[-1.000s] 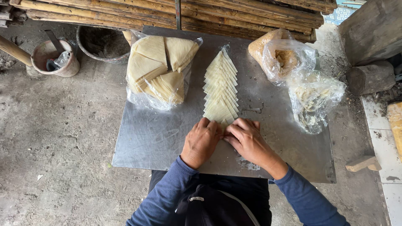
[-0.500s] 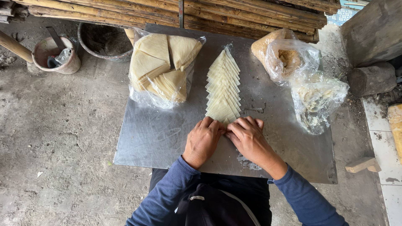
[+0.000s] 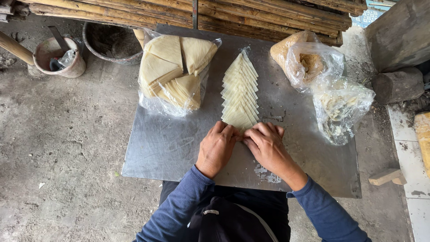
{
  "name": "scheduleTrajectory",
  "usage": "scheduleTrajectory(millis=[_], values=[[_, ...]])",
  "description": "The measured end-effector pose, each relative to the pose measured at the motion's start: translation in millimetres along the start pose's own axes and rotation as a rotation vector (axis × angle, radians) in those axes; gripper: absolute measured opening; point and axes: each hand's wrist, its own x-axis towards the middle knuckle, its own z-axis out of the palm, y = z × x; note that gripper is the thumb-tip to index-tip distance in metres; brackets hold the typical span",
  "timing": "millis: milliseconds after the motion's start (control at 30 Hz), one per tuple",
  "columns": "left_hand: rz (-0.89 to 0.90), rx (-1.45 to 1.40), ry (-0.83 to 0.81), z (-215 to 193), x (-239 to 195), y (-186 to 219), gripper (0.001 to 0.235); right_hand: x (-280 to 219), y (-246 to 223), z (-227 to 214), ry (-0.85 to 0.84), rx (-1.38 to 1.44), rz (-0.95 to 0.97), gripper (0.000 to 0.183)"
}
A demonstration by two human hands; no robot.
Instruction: The person folds thin triangular wrappers into cones, scoops a brown filling into each cone using a small white spoon, and folds the wrapper to seal it. The finished dumplings are stacked on the metal table.
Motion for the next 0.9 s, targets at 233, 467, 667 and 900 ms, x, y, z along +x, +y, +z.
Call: scheduleTrajectory(millis=[233,467,667,900], values=[[0.166,0.078,-0.009,-2.0,-1.8,-10.8,0.017,-3.3,-3.8,-2.1,0.040,0.041,-0.016,0.025],[0.145,0.124,-0.051,2.0,-1.1,-8.7,0.018,-4.9,5.8,10.4,0.055,0.004,-0.014,0.017],[0.213,0.147,-0.107,-11.7,-37.2,2.2,0.019,-39.0,-15.8,9.6,0.002,-0.045,-0.041,0.019],[0.177,0.108,-0.042,-13.7,-43.8,6.5,0.033,-52.3,-53.4,1.1,0.073,-0.332,-0.046,0.044]])
